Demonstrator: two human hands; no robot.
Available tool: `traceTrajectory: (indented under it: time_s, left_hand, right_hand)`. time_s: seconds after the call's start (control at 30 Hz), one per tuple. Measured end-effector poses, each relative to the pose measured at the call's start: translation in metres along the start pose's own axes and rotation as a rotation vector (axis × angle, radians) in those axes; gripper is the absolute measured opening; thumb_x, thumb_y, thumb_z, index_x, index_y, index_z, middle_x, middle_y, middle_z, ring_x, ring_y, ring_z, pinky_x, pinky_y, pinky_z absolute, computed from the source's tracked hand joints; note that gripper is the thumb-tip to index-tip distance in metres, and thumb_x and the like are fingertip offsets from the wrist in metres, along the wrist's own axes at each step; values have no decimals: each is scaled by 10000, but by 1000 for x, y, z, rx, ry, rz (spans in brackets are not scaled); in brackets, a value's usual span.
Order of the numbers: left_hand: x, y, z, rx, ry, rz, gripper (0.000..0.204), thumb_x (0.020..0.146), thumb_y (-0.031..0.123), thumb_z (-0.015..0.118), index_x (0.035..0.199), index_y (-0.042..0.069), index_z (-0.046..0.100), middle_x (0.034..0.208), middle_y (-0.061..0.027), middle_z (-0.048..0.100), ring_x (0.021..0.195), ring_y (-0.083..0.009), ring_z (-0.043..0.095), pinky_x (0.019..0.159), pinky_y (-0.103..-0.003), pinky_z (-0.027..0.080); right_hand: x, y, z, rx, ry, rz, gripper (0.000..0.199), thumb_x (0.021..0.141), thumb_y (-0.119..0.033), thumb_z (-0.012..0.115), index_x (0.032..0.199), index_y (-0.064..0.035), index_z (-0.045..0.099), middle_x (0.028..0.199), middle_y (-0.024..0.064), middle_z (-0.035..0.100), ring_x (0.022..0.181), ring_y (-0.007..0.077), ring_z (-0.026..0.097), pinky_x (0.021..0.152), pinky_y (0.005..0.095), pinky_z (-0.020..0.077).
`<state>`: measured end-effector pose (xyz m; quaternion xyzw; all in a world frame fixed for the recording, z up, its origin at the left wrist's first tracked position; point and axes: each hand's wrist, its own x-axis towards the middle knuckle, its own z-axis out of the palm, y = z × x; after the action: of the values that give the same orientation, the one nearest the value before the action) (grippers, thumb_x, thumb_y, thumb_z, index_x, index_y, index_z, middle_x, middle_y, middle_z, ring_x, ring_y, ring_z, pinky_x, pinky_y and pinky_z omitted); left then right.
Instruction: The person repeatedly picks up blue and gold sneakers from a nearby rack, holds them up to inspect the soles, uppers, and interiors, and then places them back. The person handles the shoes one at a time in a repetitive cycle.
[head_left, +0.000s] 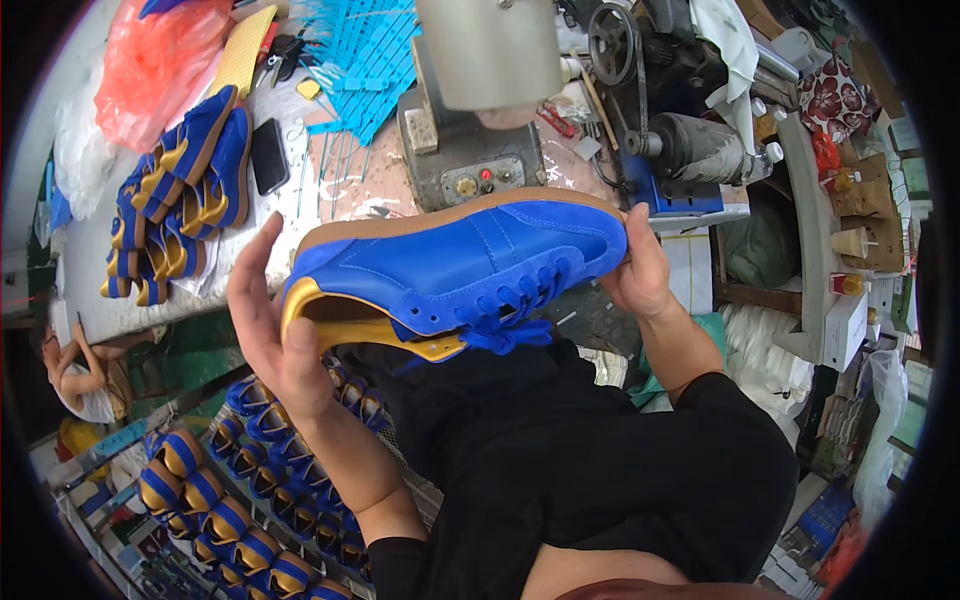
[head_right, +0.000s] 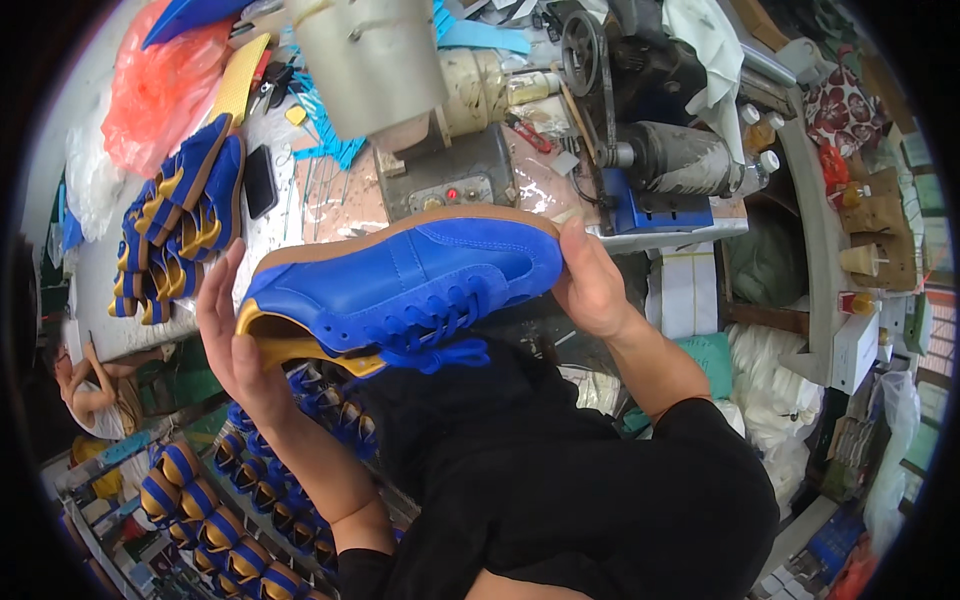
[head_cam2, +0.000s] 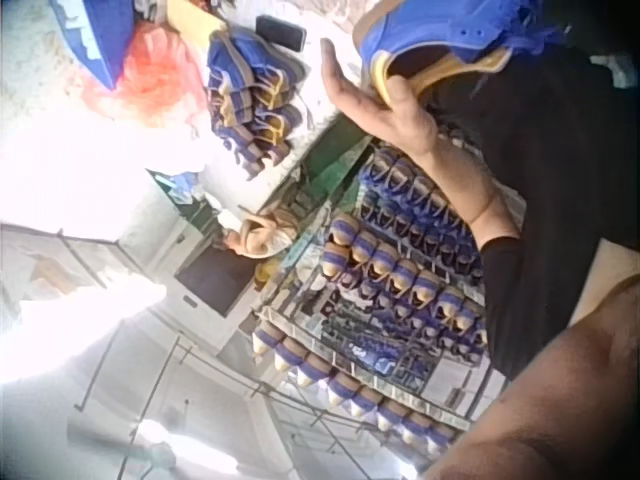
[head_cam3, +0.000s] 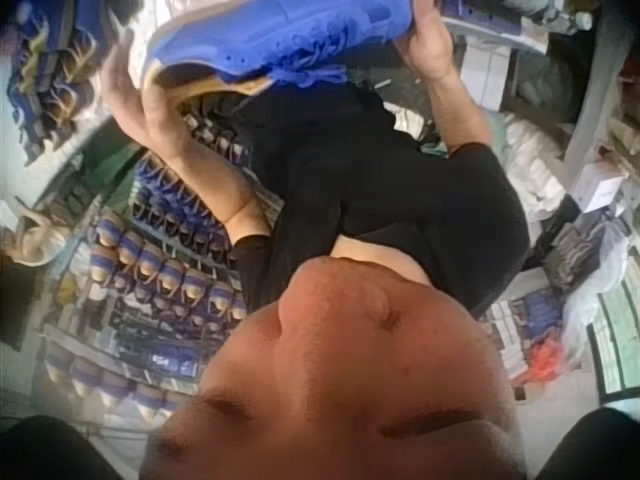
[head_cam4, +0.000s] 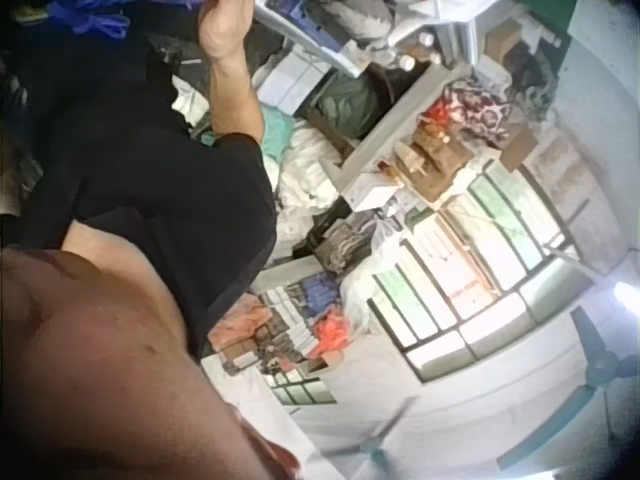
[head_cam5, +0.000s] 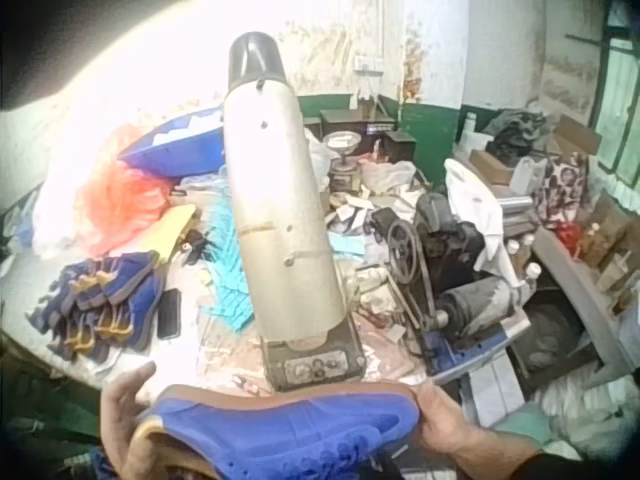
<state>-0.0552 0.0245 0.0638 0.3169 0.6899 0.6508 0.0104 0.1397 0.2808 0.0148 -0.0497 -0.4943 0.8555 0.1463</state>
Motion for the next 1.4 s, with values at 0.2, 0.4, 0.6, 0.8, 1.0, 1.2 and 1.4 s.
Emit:
traceTrajectory:
  time_s: [0.2, 0.4, 0.6, 0.8, 1.0, 1.2, 1.4]
  left_hand:
    - [55, -4, 2, -76, -111, -31, 696, 918, 396, 536, 1414, -65, 375, 1406, -289, 468, 1282, -315, 508, 1081, -396, 395]
    - [88, -16, 8, -199, -135, -164, 636, 921, 352, 557, 1386, -59, 417, 1316, -270, 550, 1157, -257, 590, 996, -338, 452]
    - [101, -16, 15, -237, -158, -191, 593, 934, 332, 528, 1368, -60, 429, 1286, -262, 579, 1130, -256, 617, 989, -342, 466]
    - [118, -28, 26, -285, -235, -247, 531, 945, 313, 497, 1318, -65, 476, 1227, -248, 625, 1104, -264, 638, 980, -357, 478]
    - [122, -50, 14, -346, -252, -290, 547, 946, 357, 492, 1295, -64, 503, 1229, -252, 624, 1108, -276, 638, 978, -363, 482]
    - [88, -61, -5, -471, -251, -218, 914, 777, 413, 783, 1429, -68, 359, 1388, -317, 481, 1249, -336, 551, 1072, -412, 423]
    - [44, -55, 15, -560, -304, -76, 999, 647, 184, 883, 1448, -36, 329, 1463, -272, 407, 1380, -367, 403, 1149, -452, 309]
  right_hand:
    - [8, -15, 7, -22, -27, -47, 735, 1057, -502, 219, 1409, 121, 387, 1347, 191, 544, 1226, 248, 534, 1049, 351, 393]
    - [11, -13, 11, -98, -42, -44, 816, 1022, -576, 298, 1411, 136, 375, 1380, 203, 491, 1258, 237, 488, 1047, 343, 372]
    - [16, -18, 12, -177, -56, -84, 848, 1006, -602, 329, 1395, 149, 390, 1410, 219, 449, 1280, 247, 459, 1049, 345, 358]
    - [16, -23, 16, -133, 5, -39, 865, 995, -620, 351, 1429, 129, 344, 1384, 178, 486, 1261, 205, 469, 1047, 327, 355]
    - [27, -16, 25, -57, -3, -19, 734, 1016, -516, 441, 1439, 80, 365, 1303, 113, 560, 1179, 148, 517, 986, 288, 396]
    - [18, 19, 12, 7, 131, -59, 658, 1028, -444, 443, 1392, 101, 391, 1303, 147, 548, 1208, 200, 517, 1039, 338, 375]
    - [-9, 28, -19, -12, 271, -169, 672, 1037, -492, 359, 1323, 109, 454, 1327, 175, 477, 1208, 255, 506, 1076, 390, 344]
